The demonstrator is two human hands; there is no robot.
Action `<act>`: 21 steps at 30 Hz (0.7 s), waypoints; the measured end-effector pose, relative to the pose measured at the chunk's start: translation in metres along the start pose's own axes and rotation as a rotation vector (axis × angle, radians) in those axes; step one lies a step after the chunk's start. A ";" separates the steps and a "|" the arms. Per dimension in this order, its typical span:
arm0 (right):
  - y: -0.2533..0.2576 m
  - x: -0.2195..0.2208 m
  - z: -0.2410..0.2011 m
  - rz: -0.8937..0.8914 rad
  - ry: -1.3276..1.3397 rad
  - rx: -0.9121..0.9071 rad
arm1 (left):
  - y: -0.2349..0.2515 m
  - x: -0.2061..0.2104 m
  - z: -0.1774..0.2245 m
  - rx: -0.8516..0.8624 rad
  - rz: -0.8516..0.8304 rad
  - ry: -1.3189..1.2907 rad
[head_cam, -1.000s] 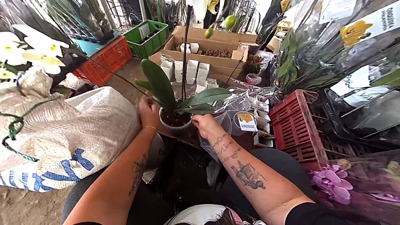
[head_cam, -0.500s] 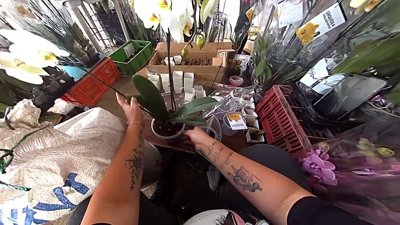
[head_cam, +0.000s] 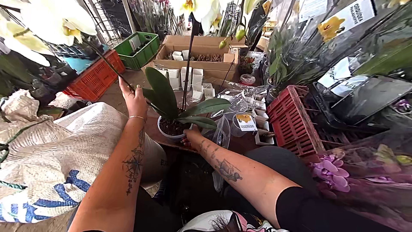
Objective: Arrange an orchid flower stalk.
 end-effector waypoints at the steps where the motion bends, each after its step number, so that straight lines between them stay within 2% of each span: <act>1: 0.003 -0.004 -0.003 -0.007 -0.028 -0.009 | -0.001 -0.002 0.002 -0.002 0.008 0.018; 9: 0.020 -0.030 -0.019 -0.067 -0.206 0.043 | -0.022 -0.018 0.026 0.001 0.041 0.182; 17: 0.036 -0.027 -0.053 -0.150 -0.554 0.032 | -0.052 -0.032 0.071 0.178 0.060 0.288; 21: 0.046 -0.025 -0.071 -0.191 -0.816 -0.012 | -0.073 -0.031 0.081 0.096 0.055 0.334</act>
Point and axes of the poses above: each hand's wrist, its own y-axis towards the middle knuckle, its own x-axis out of the palm, z = x × y, the point moved 10 cm from there along y, towards the middle knuckle, and after that the axes turned 6 degrees about -x, right-handed, at the moved point
